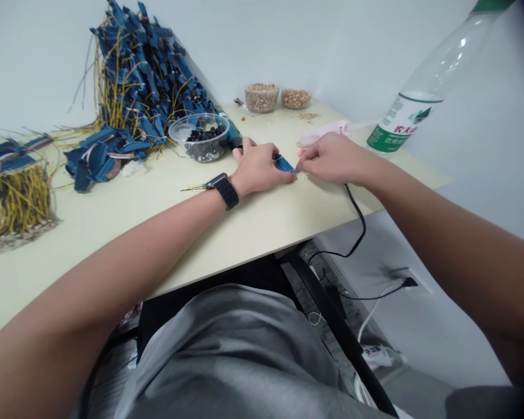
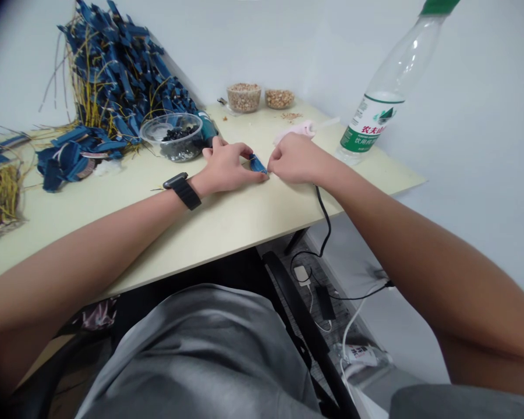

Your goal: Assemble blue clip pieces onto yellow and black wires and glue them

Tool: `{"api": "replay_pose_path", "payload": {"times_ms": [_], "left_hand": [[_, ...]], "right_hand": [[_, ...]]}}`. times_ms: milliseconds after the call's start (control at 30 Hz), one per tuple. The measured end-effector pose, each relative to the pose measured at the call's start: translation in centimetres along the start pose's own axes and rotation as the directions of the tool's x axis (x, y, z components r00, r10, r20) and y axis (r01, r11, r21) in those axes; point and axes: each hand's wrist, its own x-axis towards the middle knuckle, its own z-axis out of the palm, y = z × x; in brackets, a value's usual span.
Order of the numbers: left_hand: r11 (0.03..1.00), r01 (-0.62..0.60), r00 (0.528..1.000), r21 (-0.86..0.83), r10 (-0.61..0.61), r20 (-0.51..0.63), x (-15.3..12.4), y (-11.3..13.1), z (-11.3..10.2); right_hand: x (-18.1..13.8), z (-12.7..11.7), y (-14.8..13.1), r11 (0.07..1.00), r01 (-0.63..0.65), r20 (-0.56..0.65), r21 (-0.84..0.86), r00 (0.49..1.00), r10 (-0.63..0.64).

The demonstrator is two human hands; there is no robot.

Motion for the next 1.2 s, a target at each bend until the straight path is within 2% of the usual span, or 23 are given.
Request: {"api": "replay_pose_path", "payload": {"times_ms": [267,433,767,1200], "left_hand": [[1.0,0.017,1.0,0.007,-0.017,0.007,0.0,0.1,-0.1],[1.0,0.014,1.0,0.007,-0.015,0.019,0.0,0.2,-0.2],[1.0,0.008,1.0,0.021,-0.008,-0.007,0.0,0.2,0.1],[1.0,0.008,1.0,0.013,-0.008,-0.017,0.1,0.3,0.2]], "right_hand": [[0.9,0.4,-1.4,0.999,-0.004,-0.098,0.039,0.995,0.008],[2.0,1.1,-2.4,0.998,-0.05,-0.079,0.028,0.996,0.052],[3.6,1.9,-0.9,0.987,-0.018,-0.122,0.16,0.992,0.038],[4.1,2.2,-0.5,0.99,0.016,-0.138,0.137,0.99,0.003]]}}
